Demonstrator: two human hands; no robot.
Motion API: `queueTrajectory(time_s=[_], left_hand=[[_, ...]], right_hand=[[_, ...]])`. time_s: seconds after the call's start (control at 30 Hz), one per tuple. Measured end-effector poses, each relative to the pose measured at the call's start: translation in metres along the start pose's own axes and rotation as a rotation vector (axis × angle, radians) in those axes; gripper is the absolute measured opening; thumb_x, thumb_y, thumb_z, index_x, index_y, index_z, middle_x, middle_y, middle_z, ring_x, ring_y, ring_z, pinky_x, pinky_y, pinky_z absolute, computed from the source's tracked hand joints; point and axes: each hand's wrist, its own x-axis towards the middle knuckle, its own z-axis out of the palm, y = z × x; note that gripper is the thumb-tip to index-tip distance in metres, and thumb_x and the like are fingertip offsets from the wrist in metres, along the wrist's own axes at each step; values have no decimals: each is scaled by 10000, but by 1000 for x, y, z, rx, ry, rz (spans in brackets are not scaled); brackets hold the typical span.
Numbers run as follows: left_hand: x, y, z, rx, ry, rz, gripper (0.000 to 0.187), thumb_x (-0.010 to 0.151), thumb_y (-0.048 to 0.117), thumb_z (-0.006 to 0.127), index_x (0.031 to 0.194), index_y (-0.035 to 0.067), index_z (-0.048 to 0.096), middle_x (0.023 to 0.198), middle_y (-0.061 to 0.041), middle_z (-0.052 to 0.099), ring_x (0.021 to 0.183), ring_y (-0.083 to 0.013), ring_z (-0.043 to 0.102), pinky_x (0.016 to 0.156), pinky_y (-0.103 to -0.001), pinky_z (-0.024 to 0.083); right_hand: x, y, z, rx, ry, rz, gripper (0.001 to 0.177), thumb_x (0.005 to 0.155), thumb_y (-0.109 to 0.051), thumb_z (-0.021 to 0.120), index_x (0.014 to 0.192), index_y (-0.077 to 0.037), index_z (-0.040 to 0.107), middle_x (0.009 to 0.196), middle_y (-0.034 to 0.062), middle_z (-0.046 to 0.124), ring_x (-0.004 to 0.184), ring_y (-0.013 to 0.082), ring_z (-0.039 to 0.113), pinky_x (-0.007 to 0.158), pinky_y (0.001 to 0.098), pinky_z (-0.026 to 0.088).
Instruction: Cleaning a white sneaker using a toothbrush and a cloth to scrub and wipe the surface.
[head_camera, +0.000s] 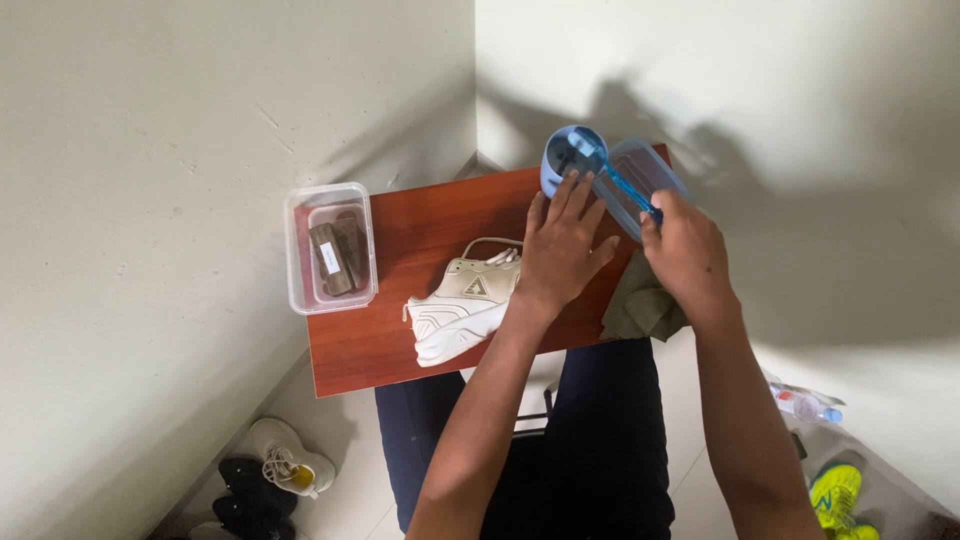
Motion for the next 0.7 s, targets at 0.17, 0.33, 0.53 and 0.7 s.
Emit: queueTrajectory(time_s=[0.17, 0.33, 0.53, 0.7], left_hand=[[0, -2, 4, 14, 14, 17, 485, 985, 431, 632, 1400, 181, 622, 1621, -50, 411, 1564, -223, 240, 1254, -582, 254], [-3, -6, 12, 16, 34, 25, 494, 980, 436, 637, 1402, 179, 624, 1640, -42, 386, 1573, -217, 217, 1253, -594, 258], [-3, -6, 10, 12, 64, 32, 485, 968, 416, 659, 1378, 158, 642, 1634, -43, 404, 1562, -208, 242, 1244, -603, 266], [-2, -6, 7, 21, 50, 28, 463, 969, 385, 670, 1380, 171, 650, 1630, -15, 415, 1560, -183, 243, 1245, -590, 277]], right_hand=[[-3, -11, 3, -20, 11, -41, 147, 1030, -83, 564, 1173, -54, 585, 833, 121, 645, 716, 354, 696, 596, 453, 552], [-10, -30, -14, -167, 64, -160, 385, 982, -32, 589, 1362, -73, 635, 859, 157, 618, 712, 396, 685, 564, 515, 565], [-10, -24, -7, -209, 145, -200, 411, 1036, -93, 584, 1443, -70, 639, 896, 135, 635, 700, 281, 675, 578, 377, 563], [-17, -24, 14, -239, 78, -146, 463, 993, -108, 630, 1454, -104, 586, 979, 115, 664, 782, 232, 701, 696, 343, 569]])
